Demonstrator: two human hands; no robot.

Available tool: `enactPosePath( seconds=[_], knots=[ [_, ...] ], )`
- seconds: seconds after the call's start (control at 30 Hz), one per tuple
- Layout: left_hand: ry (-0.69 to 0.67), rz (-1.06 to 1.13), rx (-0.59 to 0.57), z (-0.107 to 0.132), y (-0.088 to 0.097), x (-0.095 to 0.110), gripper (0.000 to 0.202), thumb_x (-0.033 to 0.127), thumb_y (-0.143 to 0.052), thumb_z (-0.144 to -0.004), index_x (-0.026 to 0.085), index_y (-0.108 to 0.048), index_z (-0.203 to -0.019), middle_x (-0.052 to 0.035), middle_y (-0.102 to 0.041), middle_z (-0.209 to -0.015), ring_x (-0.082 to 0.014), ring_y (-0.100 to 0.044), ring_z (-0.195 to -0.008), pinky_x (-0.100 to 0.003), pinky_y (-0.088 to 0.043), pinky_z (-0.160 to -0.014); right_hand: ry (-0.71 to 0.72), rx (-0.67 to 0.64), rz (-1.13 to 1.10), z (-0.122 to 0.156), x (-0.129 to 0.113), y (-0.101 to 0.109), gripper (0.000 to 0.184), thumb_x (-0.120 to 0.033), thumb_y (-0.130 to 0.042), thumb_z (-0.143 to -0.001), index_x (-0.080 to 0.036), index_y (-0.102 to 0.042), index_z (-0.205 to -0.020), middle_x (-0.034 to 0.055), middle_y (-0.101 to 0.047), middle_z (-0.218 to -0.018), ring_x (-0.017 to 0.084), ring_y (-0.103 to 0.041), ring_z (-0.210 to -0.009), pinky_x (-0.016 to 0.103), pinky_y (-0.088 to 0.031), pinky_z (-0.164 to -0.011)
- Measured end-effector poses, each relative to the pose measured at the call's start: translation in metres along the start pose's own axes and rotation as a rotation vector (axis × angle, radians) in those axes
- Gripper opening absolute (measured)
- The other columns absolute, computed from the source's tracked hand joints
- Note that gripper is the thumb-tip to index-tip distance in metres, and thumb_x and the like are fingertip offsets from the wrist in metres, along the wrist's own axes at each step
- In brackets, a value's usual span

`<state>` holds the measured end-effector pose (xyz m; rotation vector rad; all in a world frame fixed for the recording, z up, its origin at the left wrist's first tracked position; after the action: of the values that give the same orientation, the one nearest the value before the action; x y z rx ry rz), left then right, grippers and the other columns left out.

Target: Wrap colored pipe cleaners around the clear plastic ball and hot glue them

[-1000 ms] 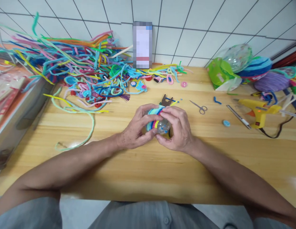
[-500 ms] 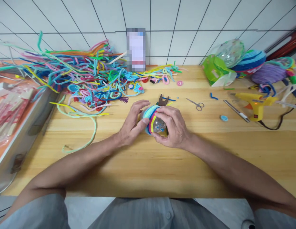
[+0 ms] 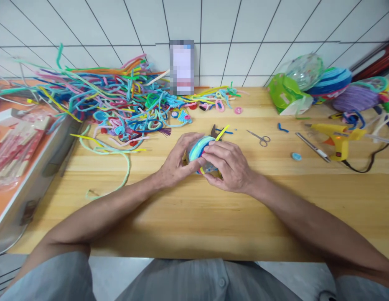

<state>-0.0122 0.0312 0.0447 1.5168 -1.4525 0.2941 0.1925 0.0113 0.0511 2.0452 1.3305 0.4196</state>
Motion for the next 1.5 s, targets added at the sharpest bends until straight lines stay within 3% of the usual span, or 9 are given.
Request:
enactPosePath(
  seconds=[0.23, 0.47, 0.7, 0.93, 1.2, 1.5],
  knots=[
    [-0.106, -0.055, 0.01, -0.002, -0.006, 0.006, 0.054, 0.047, -0.072, -0.107, 0.025, -0.058, -0.154, -0.0153, -0.066, -0.148, -0.0275, -0.063, -0.142, -0.049, -0.056, -0.121, -0.016, 0.09, -0.071, 0.0, 0.008, 0.007, 0.068, -0.045, -0.074, -0.098, -0.02, -0.051, -0.157, 0.0176, -0.073, -0.136, 0.035, -0.073, -0.129, 0.058, -0.065, -0.103],
    [-0.137, -0.092, 0.044, 0.001, -0.009, 0.007, 0.052, 0.047, -0.068, -0.108, 0.025, -0.056, -0.154, -0.0157, -0.065, -0.147, -0.028, -0.063, -0.141, -0.05, -0.056, -0.119, -0.139, 0.156, -0.11, 0.001, 0.014, 0.015, 0.033, -0.026, -0.063, -0.105, -0.023, -0.066, -0.137, 0.0129, -0.077, -0.127, 0.028, -0.075, -0.119, 0.05, -0.066, -0.099],
    [-0.162, -0.101, 0.067, 0.004, -0.011, 0.006, 0.053, 0.046, -0.069, -0.107, 0.027, -0.055, -0.155, -0.0148, -0.067, -0.146, -0.0291, -0.064, -0.141, -0.051, -0.057, -0.118, -0.329, 0.19, -0.107, -0.002, 0.022, 0.015, 0.009, -0.027, -0.071, -0.103, -0.029, -0.074, -0.111, 0.0053, -0.08, -0.112, 0.024, -0.077, -0.104, 0.046, -0.064, -0.091],
    [-0.228, -0.064, 0.118, -0.003, -0.015, 0.007, 0.046, 0.033, -0.067, -0.108, 0.028, -0.056, -0.152, -0.0134, -0.067, -0.145, -0.0276, -0.063, -0.141, -0.051, -0.057, -0.118, -0.334, 0.142, -0.137, -0.011, 0.022, 0.021, 0.012, -0.02, -0.075, -0.095, -0.03, -0.075, -0.102, 0.0049, -0.08, -0.106, 0.026, -0.077, -0.099, 0.048, -0.064, -0.09],
    [-0.237, -0.006, 0.107, -0.005, -0.018, 0.001, 0.05, 0.043, -0.074, -0.104, 0.026, -0.057, -0.148, -0.0158, -0.068, -0.145, -0.0318, -0.061, -0.144, -0.054, -0.056, -0.12, -0.262, 0.123, -0.077, -0.018, 0.015, 0.023, 0.014, -0.015, -0.074, -0.093, -0.028, -0.07, -0.097, 0.0044, -0.077, -0.102, 0.025, -0.075, -0.095, 0.044, -0.062, -0.085],
    [-0.215, 0.055, 0.079, -0.012, -0.023, -0.007, 0.044, 0.041, -0.071, -0.106, 0.022, -0.06, -0.144, -0.0171, -0.07, -0.144, -0.0308, -0.066, -0.141, -0.051, -0.055, -0.12, -0.294, 0.102, -0.059, -0.013, 0.017, 0.027, 0.015, -0.017, -0.074, -0.094, -0.029, -0.07, -0.101, 0.0043, -0.076, -0.104, 0.025, -0.075, -0.099, 0.045, -0.062, -0.089]
  ],
)
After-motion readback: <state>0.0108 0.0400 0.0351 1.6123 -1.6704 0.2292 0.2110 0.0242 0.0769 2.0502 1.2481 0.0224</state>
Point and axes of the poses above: each hand's wrist, its own z-axis away from the middle knuckle, its own y-axis out of the back of the hand, x = y × z, the point moved 4 cm from there along -z, towards the middle knuckle
